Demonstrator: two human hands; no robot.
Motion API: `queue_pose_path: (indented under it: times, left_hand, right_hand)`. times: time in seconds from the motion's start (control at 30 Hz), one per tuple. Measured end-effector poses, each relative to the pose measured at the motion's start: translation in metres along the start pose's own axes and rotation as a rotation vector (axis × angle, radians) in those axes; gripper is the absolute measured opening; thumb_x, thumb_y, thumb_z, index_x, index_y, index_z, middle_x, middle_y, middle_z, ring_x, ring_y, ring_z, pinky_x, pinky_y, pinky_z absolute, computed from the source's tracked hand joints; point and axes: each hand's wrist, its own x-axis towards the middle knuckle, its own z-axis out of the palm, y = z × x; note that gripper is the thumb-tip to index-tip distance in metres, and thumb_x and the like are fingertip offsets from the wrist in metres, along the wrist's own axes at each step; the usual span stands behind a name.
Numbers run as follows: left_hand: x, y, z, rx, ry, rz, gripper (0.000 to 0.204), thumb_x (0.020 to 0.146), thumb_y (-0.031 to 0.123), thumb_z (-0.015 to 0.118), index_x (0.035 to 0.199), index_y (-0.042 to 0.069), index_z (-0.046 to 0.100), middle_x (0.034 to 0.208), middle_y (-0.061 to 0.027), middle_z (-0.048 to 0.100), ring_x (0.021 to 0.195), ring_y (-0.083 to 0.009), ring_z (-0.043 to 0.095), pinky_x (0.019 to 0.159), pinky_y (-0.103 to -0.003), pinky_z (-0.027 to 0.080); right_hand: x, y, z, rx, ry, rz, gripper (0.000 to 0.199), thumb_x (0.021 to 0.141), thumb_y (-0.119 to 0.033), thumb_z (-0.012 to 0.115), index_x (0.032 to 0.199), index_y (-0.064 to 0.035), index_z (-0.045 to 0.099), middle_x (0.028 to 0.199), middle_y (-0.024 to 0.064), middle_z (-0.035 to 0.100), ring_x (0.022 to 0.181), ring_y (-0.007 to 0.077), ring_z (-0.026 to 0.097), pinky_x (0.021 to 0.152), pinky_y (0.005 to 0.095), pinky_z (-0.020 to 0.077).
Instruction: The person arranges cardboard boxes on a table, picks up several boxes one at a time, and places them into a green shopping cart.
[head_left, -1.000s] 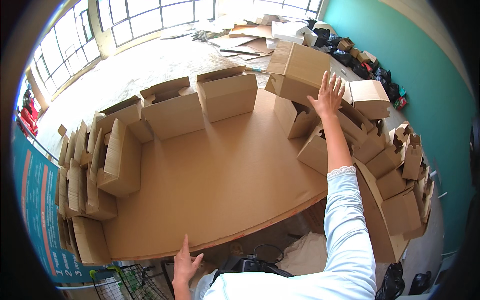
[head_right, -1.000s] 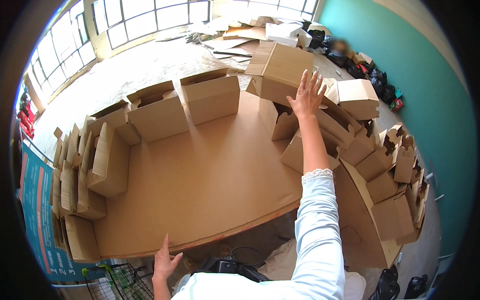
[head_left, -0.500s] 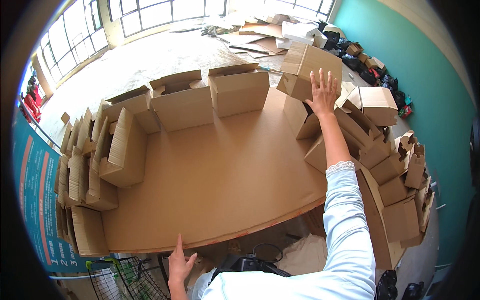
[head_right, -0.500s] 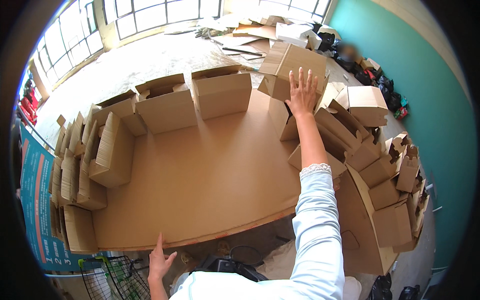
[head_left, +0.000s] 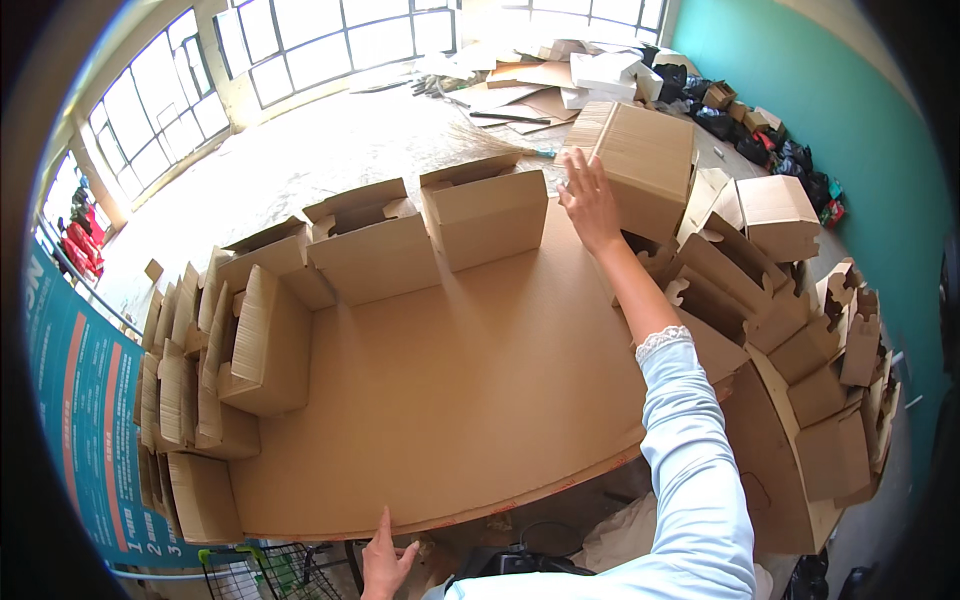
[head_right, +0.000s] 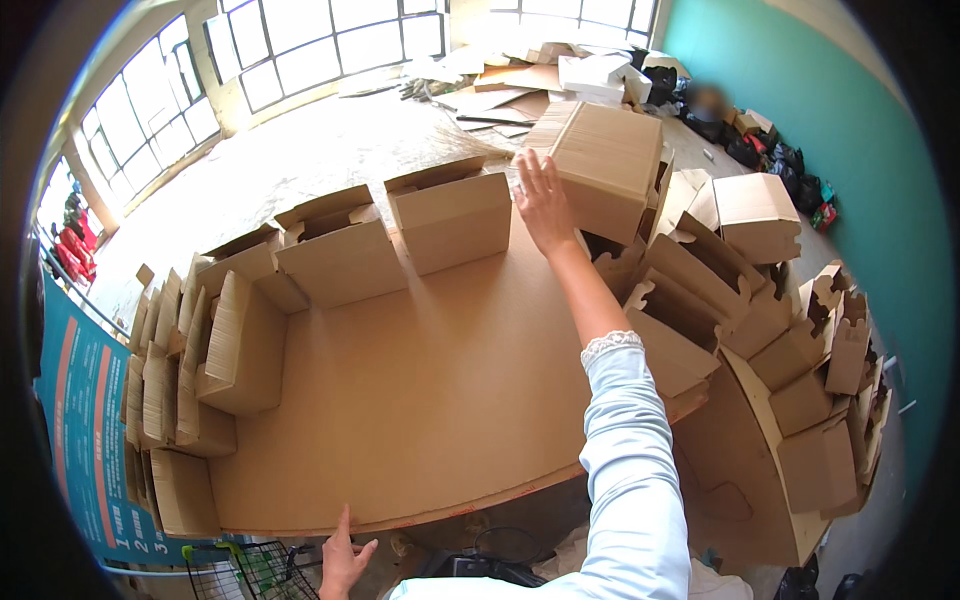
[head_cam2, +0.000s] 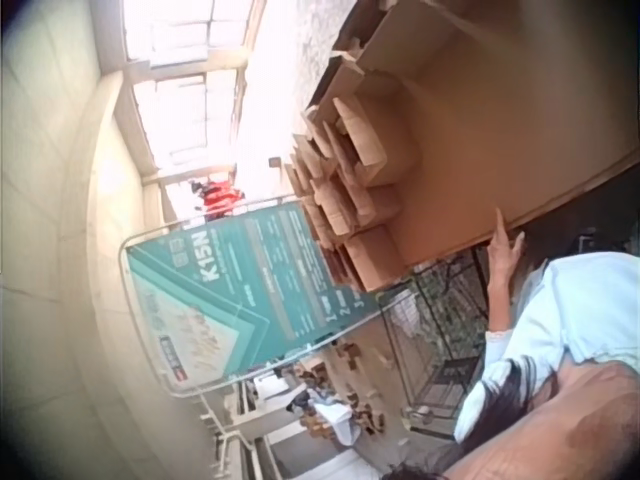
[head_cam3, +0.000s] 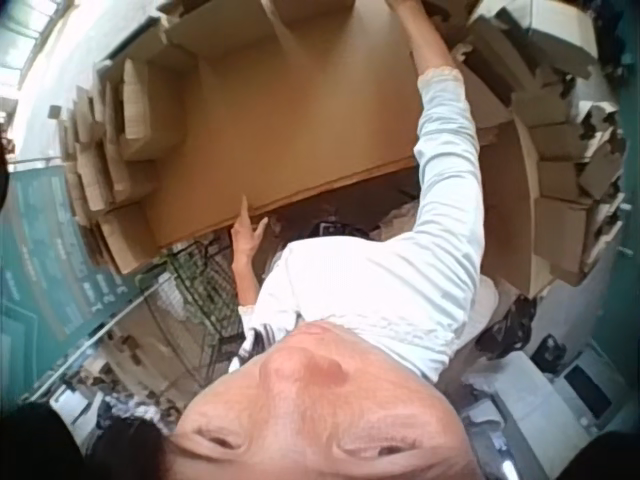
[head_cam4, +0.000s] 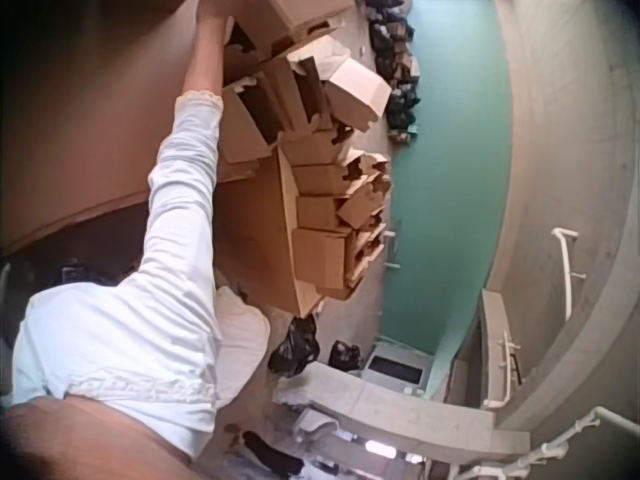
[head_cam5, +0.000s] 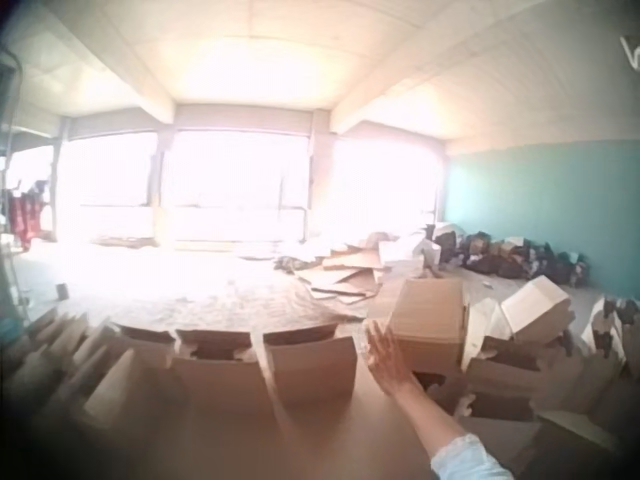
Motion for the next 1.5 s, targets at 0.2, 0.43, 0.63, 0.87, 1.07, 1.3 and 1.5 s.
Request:
queue_pose_path:
  times: [0.2, 0.43, 0.63, 0.87, 1.07, 1.3, 1.5]
  left_hand:
    - [0.017, 0.009, 0.014, -0.079, 0.049, 0.152, 0.074, 0.073, 0.016, 0.071, 0.135, 0.001, 0.034, 0.114, -0.0225, 0.057, 0.069, -0.028, 0.068, 0.063, -0.033, 0.054]
    - [0.025, 0.024, 0.009, 0.083, 0.108, 0.219, 0.068, 0.071, 0.017, 0.072, 0.129, 0.0, 0.042, 0.112, -0.0207, 0.058, 0.102, -0.0359, 0.057, 0.086, -0.04, 0.045]
    - [0.029, 0.027, 0.005, 0.018, 0.087, 0.178, 0.066, 0.07, 0.017, 0.072, 0.127, 0.0, 0.044, 0.109, -0.019, 0.059, 0.104, -0.0361, 0.055, 0.09, -0.041, 0.042]
    - [0.034, 0.024, 0.005, 0.102, 0.109, 0.241, 0.066, 0.07, 0.015, 0.073, 0.127, 0.002, 0.044, 0.108, -0.0188, 0.059, 0.104, -0.0363, 0.054, 0.09, -0.041, 0.041]
    - [0.032, 0.027, -0.013, 0.022, 0.12, 0.193, 0.058, 0.077, 0.024, 0.067, 0.126, 0.002, 0.045, 0.123, -0.022, 0.051, 0.115, -0.0377, 0.047, 0.097, -0.042, 0.039]
    - [0.01, -0.04, -0.035, -0.064, 0.285, 0.103, 0.047, 0.079, 0.022, 0.064, 0.121, 0.005, 0.051, 0.115, -0.0183, 0.057, 0.106, -0.0352, 0.053, 0.088, -0.042, 0.045]
    - [-0.061, -0.152, -0.06, -0.543, 0.811, -0.311, 0.027, 0.084, 0.011, 0.058, 0.109, 0.0, 0.057, 0.092, -0.0178, 0.066, 0.068, -0.0187, 0.067, 0.061, -0.027, 0.052]
  right_hand:
    - [0.024, -0.002, -0.008, -0.337, -0.429, -0.053, 0.034, 0.082, -0.017, 0.054, 0.115, -0.0111, 0.062, 0.147, 0.0057, 0.027, 0.136, 0.0398, 0.013, 0.11, 0.0575, 0.0006]
    - [0.029, 0.027, -0.005, -0.425, -0.58, 0.091, 0.037, 0.087, -0.024, 0.049, 0.121, -0.0108, 0.058, 0.132, 0.0117, 0.043, 0.123, 0.0367, 0.036, 0.102, 0.0632, 0.0161]
    - [0.005, 0.085, 0.016, -0.389, -0.477, 0.19, 0.038, 0.089, -0.022, 0.047, 0.125, -0.0112, 0.054, 0.138, 0.0116, 0.038, 0.128, 0.0329, 0.034, 0.107, 0.0552, 0.0187]
    - [-0.007, 0.084, 0.021, -0.006, -0.609, 0.184, 0.053, 0.078, -0.021, 0.06, 0.13, -0.0238, 0.049, 0.146, 0.012, 0.026, 0.135, 0.0407, 0.02, 0.11, 0.055, 0.014]
    - [0.019, 0.076, -0.024, 0.034, -0.18, 0.152, 0.028, 0.089, -0.024, 0.047, 0.111, -0.0173, 0.063, 0.143, 0.0135, 0.034, 0.134, 0.0381, 0.024, 0.11, 0.0562, 0.0085]
    - [-0.044, -0.114, -0.17, 1.311, -0.388, -0.373, 0.065, 0.074, -0.02, 0.068, 0.132, -0.0079, 0.043, 0.118, 0.018, 0.056, 0.095, 0.0314, 0.06, 0.08, 0.0348, 0.0494]
    - [-0.123, -0.323, -0.273, 1.699, -0.982, -0.951, 0.052, 0.081, -0.023, 0.063, 0.128, -0.007, 0.048, 0.12, 0.0205, 0.055, 0.106, 0.0341, 0.054, 0.093, 0.0377, 0.0424]
